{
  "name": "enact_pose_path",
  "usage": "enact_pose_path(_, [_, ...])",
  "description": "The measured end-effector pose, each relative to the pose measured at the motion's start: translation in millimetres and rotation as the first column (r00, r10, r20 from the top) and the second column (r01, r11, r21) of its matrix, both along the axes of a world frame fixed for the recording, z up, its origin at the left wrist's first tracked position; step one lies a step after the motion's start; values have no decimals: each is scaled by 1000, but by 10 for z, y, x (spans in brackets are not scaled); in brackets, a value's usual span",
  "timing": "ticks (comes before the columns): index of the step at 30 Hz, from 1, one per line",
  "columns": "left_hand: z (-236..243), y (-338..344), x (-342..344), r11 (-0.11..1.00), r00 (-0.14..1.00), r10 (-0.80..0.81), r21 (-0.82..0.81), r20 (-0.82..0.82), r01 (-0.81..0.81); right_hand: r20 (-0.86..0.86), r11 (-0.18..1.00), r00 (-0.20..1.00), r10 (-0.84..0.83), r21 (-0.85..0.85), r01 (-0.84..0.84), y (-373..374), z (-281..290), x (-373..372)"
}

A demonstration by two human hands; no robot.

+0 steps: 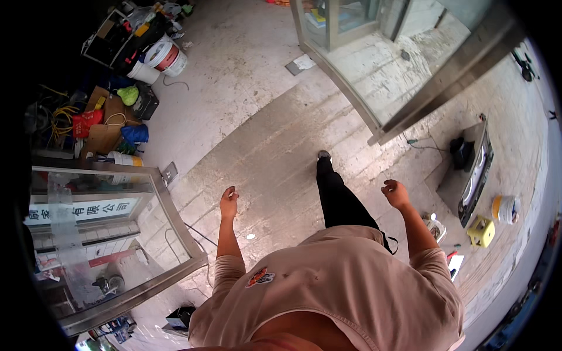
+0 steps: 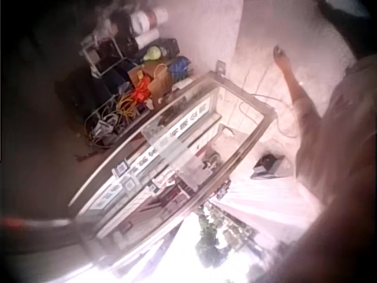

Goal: The person plugs in a power adapter and tests the control panel of a range hood. They then retrieve a black filter panel from a workshop area and attempt to install it onto the range hood, using a screwdriver to secure it.

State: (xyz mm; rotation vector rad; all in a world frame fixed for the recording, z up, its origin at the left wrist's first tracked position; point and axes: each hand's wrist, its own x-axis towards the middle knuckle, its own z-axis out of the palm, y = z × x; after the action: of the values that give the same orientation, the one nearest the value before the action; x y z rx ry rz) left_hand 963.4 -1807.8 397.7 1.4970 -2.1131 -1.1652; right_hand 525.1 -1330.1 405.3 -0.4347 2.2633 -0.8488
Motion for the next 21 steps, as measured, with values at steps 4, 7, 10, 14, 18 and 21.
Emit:
enact_pose_path(4, [263,-549,-825,992,990,-58,118,131,42,-81,975,972,221,-15,-223,-1728,19,-1103])
enact_pose_path(7, [176,-728,-382,972,951,91,183,296,-150,-103,896,898,427,-88,-436,-3647,627,-1736])
enact_pose_path(10, [294,-693,341,933,900,122,260,418,-247,-128,781,826,550,-271,-562,-5455,1282,-2167])
enact_pose_path(14, [559,-992,124,380,591,634,464,499,-800,-106,711,785,611,-364,-602,-7327,1882,-2587])
enact_pose_path(18, [548,-2012,-114,632,767,370,463,525,-621,-135,720,775,617,-302,-625,-8364,1714,-2999])
enact_pose_path(21, [595,-3260,-500,647,814,292,523,502,-555,-100,827,827,553,-54,-559,-8389,1524,-3449])
